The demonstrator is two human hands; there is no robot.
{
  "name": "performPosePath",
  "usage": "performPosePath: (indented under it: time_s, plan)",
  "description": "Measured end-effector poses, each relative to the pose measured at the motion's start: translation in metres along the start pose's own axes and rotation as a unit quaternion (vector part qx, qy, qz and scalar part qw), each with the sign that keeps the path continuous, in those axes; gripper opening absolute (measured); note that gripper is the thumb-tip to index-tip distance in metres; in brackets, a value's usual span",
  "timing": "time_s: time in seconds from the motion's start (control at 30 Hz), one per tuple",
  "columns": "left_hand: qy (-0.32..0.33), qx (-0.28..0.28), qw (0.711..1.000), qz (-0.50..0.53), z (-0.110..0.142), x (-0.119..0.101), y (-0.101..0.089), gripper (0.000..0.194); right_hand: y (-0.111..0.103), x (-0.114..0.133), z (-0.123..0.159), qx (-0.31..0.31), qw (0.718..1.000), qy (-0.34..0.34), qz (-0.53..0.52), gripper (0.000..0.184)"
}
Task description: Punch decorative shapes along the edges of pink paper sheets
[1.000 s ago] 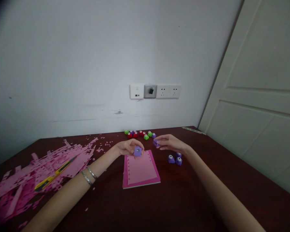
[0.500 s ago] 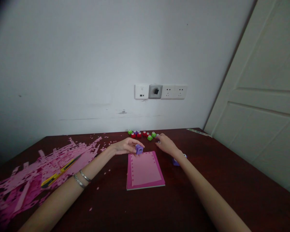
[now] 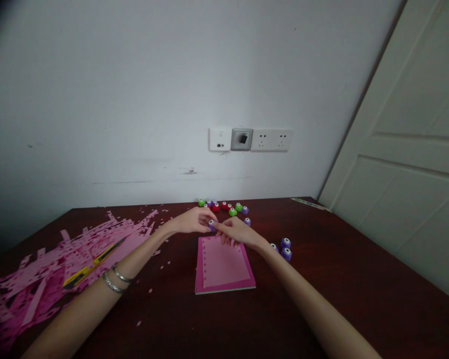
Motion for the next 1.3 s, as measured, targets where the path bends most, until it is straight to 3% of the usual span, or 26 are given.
performPosePath:
  time_s: [0.13, 0.27, 0.53, 0.83, 1.13, 1.3]
  plan:
    - [0.019, 0.002, 0.998, -0.060, -0.001, -0.009, 0.004, 0.026, 0.006, -0.002, -0.003, 0.010, 0.999, -0.018, -0.046, 0.050]
    - [0.015, 0.008, 0.998, -0.055, -0.002, -0.007, 0.006, 0.028, 0.011, -0.012, -0.007, 0.026, 0.995, 0.003, -0.097, 0.050]
    - [-0.002, 0.019, 0.999, 0.033, -0.002, 0.004, 0.006, 0.031, 0.020, -0.028, -0.018, 0.031, 0.967, 0.024, -0.251, 0.035]
    - [-0.032, 0.017, 0.992, 0.117, -0.001, 0.013, 0.010, 0.030, 0.025, -0.029, -0.019, 0.030, 0.958, 0.034, -0.283, 0.028]
    - [-0.050, 0.031, 0.987, 0.149, 0.001, 0.016, 0.013, 0.033, 0.037, -0.032, -0.016, 0.082, 0.937, 0.080, -0.329, 0.038]
    - [-0.059, 0.021, 0.966, 0.249, 0.003, 0.024, 0.012, 0.032, 0.032, -0.034, -0.018, 0.084, 0.946, 0.077, -0.302, 0.054]
Point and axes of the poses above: each hand's wrist, its own z-axis away from the middle knuckle, its own y-axis out of the palm, x = y × z, the point moved 9 cm from there along -z, towards the middle knuckle, and after that the axes turned 4 degrees about x, right-handed, at the moved point
